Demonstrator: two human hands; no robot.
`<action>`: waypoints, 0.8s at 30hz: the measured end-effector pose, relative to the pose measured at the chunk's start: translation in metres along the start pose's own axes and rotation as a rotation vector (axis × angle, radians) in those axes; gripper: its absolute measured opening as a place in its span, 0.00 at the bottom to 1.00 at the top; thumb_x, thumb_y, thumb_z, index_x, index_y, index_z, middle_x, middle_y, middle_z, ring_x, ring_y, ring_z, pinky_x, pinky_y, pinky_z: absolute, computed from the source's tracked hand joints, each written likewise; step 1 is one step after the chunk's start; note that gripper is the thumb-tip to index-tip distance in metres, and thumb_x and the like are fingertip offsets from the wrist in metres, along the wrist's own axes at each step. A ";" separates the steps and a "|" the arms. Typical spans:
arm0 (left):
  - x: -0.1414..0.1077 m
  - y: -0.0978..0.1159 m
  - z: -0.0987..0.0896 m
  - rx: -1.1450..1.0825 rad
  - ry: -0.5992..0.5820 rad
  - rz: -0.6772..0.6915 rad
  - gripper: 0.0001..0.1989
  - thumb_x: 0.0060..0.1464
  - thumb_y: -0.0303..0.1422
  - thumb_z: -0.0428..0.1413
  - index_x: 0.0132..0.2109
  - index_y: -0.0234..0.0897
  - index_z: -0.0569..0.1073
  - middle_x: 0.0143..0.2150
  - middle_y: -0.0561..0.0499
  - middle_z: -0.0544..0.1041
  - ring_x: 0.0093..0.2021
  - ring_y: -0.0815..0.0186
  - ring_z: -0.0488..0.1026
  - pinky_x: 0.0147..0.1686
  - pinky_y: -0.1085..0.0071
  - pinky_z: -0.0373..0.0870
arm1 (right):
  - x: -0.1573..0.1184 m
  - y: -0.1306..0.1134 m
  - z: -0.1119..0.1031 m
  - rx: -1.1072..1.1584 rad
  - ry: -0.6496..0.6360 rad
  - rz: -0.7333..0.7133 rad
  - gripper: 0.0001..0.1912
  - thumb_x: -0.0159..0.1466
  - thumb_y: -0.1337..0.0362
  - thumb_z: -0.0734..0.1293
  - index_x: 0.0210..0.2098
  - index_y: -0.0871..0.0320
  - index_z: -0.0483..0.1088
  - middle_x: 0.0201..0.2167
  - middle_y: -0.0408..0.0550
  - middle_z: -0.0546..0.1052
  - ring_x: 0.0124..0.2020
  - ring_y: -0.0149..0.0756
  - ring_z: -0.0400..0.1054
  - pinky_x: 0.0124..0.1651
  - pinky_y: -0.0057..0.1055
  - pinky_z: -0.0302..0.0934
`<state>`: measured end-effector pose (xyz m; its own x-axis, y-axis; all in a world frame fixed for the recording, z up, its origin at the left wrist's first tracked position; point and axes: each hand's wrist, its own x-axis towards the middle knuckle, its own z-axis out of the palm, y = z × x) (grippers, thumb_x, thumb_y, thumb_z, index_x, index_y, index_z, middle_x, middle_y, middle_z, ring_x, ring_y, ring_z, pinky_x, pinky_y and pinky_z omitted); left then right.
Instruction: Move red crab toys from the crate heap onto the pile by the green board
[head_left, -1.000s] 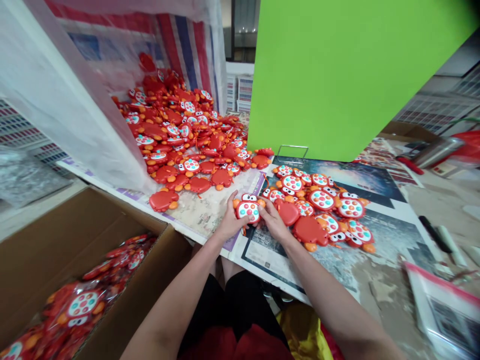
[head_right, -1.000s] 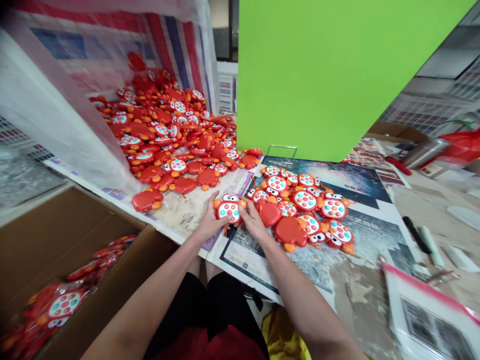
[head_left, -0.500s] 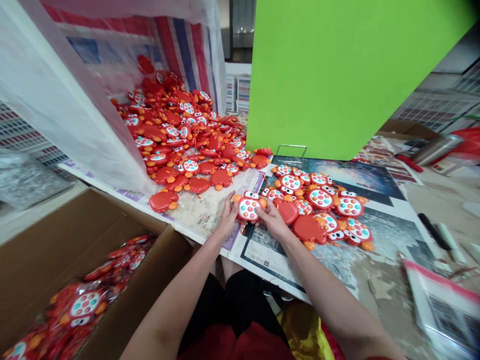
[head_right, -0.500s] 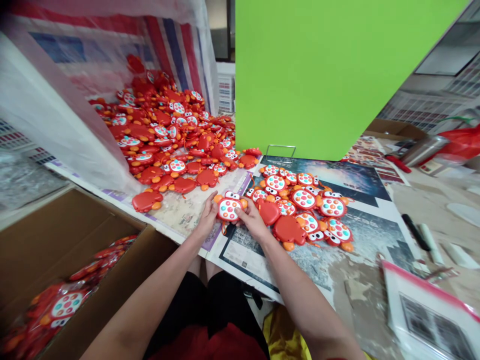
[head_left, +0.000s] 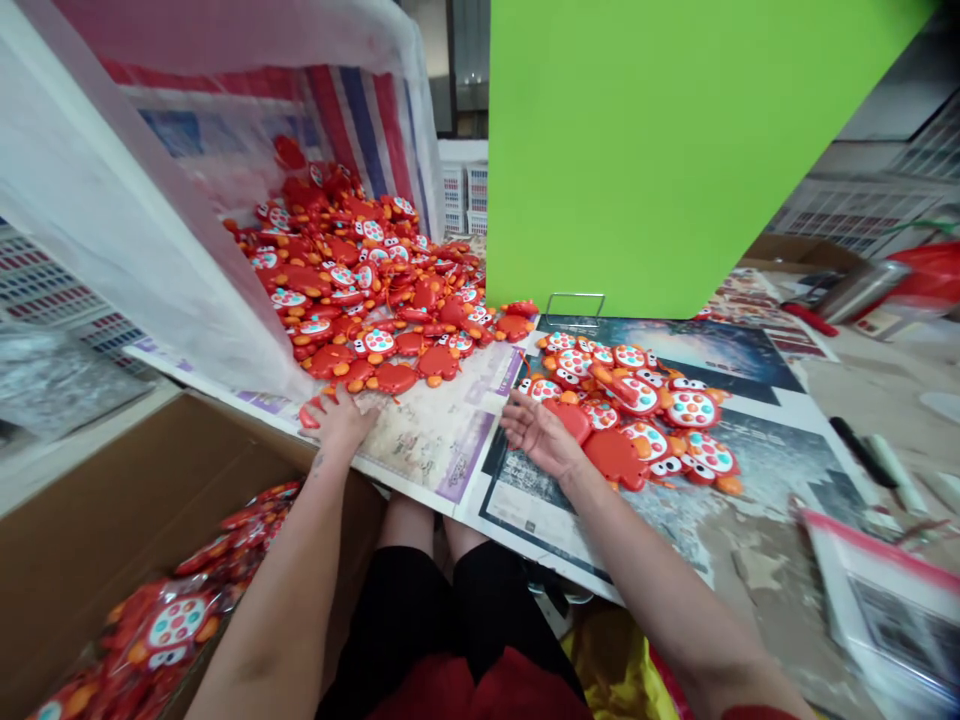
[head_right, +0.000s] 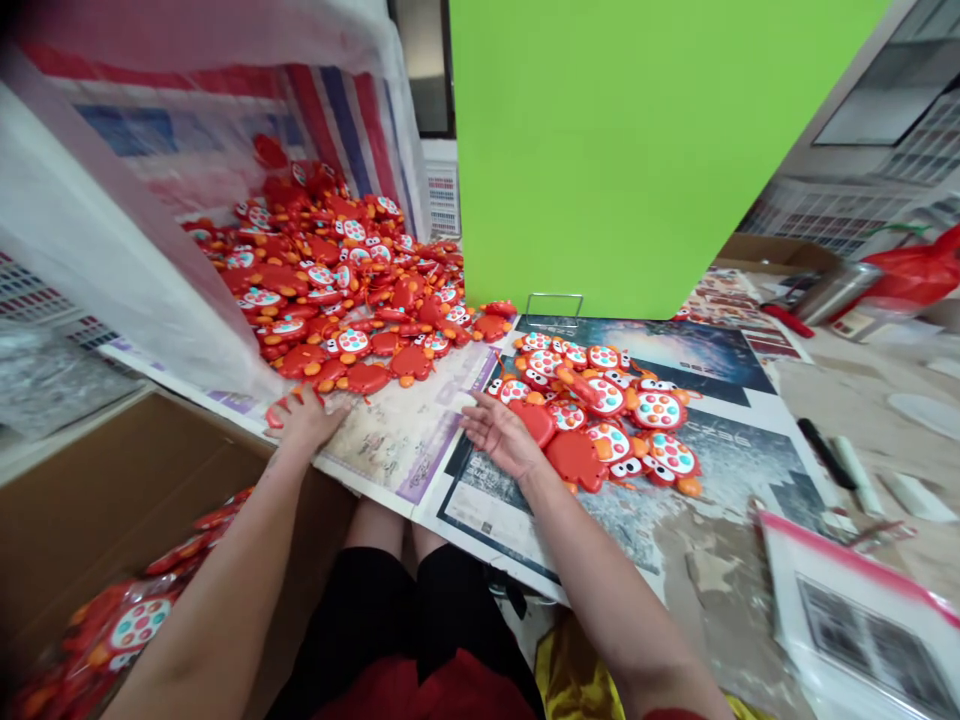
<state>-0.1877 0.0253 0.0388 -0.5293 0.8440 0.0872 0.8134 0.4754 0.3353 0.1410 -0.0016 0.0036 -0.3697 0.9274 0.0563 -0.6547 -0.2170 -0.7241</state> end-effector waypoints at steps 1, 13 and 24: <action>0.000 -0.002 -0.001 0.040 -0.037 0.010 0.40 0.52 0.48 0.55 0.67 0.33 0.55 0.69 0.30 0.50 0.67 0.31 0.43 0.54 0.30 0.52 | 0.000 0.004 0.001 -0.048 -0.048 0.049 0.26 0.56 0.53 0.74 0.52 0.53 0.71 0.42 0.47 0.80 0.41 0.34 0.76 0.41 0.28 0.71; -0.025 0.018 0.016 0.093 0.156 0.134 0.34 0.54 0.39 0.54 0.66 0.33 0.55 0.66 0.27 0.53 0.64 0.37 0.52 0.52 0.41 0.60 | 0.000 0.015 0.001 -0.235 -0.078 0.151 0.23 0.58 0.58 0.73 0.51 0.56 0.70 0.42 0.49 0.80 0.42 0.35 0.76 0.45 0.32 0.69; -0.034 0.036 -0.003 -0.519 -0.229 0.411 0.21 0.56 0.37 0.53 0.56 0.36 0.67 0.46 0.41 0.76 0.44 0.53 0.75 0.42 0.61 0.72 | 0.005 0.019 0.005 -0.227 -0.058 0.118 0.28 0.57 0.59 0.74 0.55 0.49 0.67 0.55 0.49 0.72 0.47 0.36 0.73 0.47 0.35 0.69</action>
<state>-0.1409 0.0132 0.0503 -0.0926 0.9881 0.1224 0.6859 -0.0258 0.7272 0.1236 -0.0027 -0.0060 -0.4758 0.8795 -0.0029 -0.4425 -0.2422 -0.8634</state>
